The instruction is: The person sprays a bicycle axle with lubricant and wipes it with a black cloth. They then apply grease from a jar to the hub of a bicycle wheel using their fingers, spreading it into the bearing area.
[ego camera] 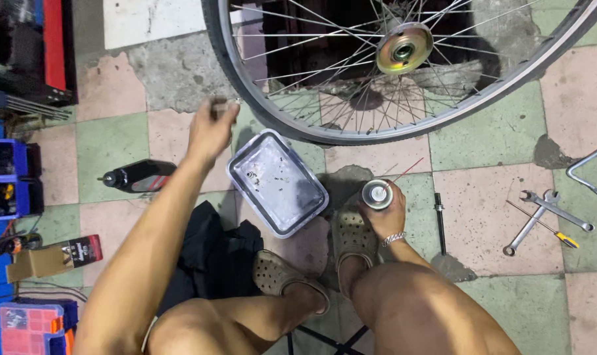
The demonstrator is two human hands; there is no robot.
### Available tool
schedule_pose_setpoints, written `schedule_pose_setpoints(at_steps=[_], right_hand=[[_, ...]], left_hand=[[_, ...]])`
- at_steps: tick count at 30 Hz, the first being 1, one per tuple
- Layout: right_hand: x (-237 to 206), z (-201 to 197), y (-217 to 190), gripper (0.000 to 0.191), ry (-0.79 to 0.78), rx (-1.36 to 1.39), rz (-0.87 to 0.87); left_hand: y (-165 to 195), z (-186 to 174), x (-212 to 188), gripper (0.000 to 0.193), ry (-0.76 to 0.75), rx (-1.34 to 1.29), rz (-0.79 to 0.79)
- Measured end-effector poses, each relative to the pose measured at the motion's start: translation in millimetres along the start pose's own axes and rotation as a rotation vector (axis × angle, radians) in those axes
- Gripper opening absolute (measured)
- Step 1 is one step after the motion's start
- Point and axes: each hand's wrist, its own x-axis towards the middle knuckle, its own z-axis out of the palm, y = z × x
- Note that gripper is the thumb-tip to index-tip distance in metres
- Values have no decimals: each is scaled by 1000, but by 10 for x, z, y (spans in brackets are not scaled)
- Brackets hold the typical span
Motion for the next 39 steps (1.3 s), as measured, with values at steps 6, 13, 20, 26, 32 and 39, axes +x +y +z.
schedule_pose_setpoints(at_steps=[6, 13, 20, 26, 32, 39], right_hand=[[91, -326, 404, 74, 130, -5, 53], [49, -573, 994, 94, 121, -41, 286], [-194, -685, 271, 49, -585, 80, 437], [1726, -528, 89, 44, 173, 213, -18], [2478, -841, 77, 86, 8, 810, 366], [2499, -821, -364, 80, -407, 1121, 217]], left_hand=[[-57, 149, 344, 49, 77, 294, -8], [-747, -179, 301, 86, 81, 699, -356], [-1077, -62, 543, 125, 153, 589, -351], [-1260, 68, 796, 115, 249, 543, -201], [-793, -264, 684, 125, 37, 380, -27], [99, -258, 586, 124, -487, 269, 241]])
